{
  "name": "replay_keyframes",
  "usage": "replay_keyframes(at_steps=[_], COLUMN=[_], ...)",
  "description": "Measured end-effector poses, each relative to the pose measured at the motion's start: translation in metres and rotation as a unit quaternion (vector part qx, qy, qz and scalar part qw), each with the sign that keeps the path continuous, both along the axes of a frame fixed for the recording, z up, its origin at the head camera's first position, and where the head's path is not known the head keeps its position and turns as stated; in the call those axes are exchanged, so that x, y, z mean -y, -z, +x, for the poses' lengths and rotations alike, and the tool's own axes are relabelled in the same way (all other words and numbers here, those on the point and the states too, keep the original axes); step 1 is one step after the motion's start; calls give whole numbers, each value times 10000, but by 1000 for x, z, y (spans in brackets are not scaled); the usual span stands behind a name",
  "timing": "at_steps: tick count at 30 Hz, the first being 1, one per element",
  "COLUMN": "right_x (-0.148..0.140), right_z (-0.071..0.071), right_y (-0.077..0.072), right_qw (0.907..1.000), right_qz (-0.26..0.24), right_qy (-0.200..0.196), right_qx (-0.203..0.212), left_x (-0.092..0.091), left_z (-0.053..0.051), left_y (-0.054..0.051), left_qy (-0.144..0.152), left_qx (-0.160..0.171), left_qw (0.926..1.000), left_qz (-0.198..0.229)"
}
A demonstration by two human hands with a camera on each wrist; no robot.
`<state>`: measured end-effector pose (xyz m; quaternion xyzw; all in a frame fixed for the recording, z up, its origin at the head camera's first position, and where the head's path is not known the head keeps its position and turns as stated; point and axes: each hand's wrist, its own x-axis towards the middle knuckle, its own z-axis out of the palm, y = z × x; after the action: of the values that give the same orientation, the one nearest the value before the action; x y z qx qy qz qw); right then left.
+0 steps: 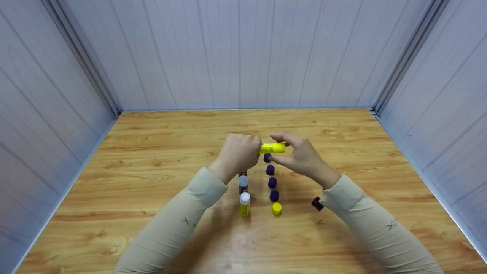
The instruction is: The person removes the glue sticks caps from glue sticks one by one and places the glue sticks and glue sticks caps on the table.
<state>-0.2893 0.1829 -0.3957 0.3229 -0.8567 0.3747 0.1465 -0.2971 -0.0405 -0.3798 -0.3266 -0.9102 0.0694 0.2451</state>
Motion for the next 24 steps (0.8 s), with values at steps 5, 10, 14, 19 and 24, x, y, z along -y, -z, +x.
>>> replay_keyframes(at_steps=[5, 10, 14, 19, 24], right_x=[-6, -9, -7, -6, -3], right_z=[-2, -1, -1, 2, 5], right_y=[2, 4, 5, 5, 4], right_qw=[9869, 9739, 9682, 9687, 9738], right_qz=[975, 1298, 1294, 1167, 1047], right_qy=[22, 9, -141, -192, -126], right_qx=[-1285, -1864, -2136, -2181, -2014], left_x=[3, 5, 6, 6, 4], left_z=[-1, -1, -2, -1, 1], left_y=[2, 4, 4, 4, 4], left_qy=[-63, -43, -52, -74, -64], left_qx=[-153, -207, -149, -163, -354], left_qw=[9998, 9997, 9998, 9998, 9993], left_qz=[-128, -157, -142, -119, -109])
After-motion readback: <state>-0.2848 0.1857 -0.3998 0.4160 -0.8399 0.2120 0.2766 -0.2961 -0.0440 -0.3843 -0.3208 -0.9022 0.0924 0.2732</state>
